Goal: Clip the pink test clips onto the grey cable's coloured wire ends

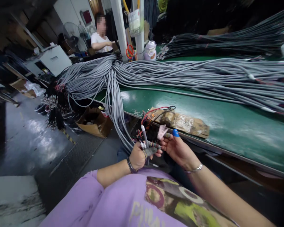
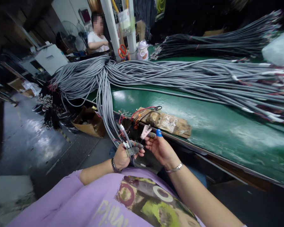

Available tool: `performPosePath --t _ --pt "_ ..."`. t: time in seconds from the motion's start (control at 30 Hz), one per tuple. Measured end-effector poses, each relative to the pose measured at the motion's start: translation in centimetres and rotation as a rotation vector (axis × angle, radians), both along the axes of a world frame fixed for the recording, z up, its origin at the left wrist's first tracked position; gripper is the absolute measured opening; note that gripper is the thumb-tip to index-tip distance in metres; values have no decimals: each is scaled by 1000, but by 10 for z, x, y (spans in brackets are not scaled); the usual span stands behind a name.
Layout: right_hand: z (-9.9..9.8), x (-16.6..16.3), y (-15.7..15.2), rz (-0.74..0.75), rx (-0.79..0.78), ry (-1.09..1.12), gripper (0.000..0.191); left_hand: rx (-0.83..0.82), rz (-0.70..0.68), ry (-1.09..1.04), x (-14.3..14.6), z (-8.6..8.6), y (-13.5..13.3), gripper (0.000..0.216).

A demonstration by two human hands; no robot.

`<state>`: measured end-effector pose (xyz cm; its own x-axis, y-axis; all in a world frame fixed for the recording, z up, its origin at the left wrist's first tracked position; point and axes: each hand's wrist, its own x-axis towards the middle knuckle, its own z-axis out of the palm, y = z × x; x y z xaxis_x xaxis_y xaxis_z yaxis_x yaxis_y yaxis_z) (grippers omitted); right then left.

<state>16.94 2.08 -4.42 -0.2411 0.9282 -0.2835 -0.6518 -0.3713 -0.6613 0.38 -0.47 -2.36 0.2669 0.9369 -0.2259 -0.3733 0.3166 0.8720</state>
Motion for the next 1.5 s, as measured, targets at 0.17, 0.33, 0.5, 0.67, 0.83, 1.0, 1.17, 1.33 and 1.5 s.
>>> performPosePath --t 0.17,0.33,0.5,0.67,0.83,1.0,1.17,1.33,1.5 --pt "-6 15 -14 -64 32 -140 37 -70 -8 6 -4 -3 3 50" --pt "0 21 -32 -121 69 -288 38 -69 -49 -18 -8 -9 4 54" --pt "11 22 -48 -126 176 -496 34 -35 -38 -29 -9 -10 1 50" --pt "15 24 -59 -121 312 -659 36 44 15 18 -7 -11 -5 45" --pt "30 17 -69 -70 472 -757 32 97 -147 140 -8 -11 -15 49" --pt "39 2 -76 -90 638 -873 30 179 -364 285 -9 -22 -24 52" --pt "35 -7 -83 -147 589 -853 29 225 -445 207 -7 -24 -27 56" --pt "25 1 -86 -224 535 -722 30 142 -156 78 -17 -6 -23 53" --pt "5 8 -73 27 626 -874 42 38 134 -9 -37 11 -8 46"
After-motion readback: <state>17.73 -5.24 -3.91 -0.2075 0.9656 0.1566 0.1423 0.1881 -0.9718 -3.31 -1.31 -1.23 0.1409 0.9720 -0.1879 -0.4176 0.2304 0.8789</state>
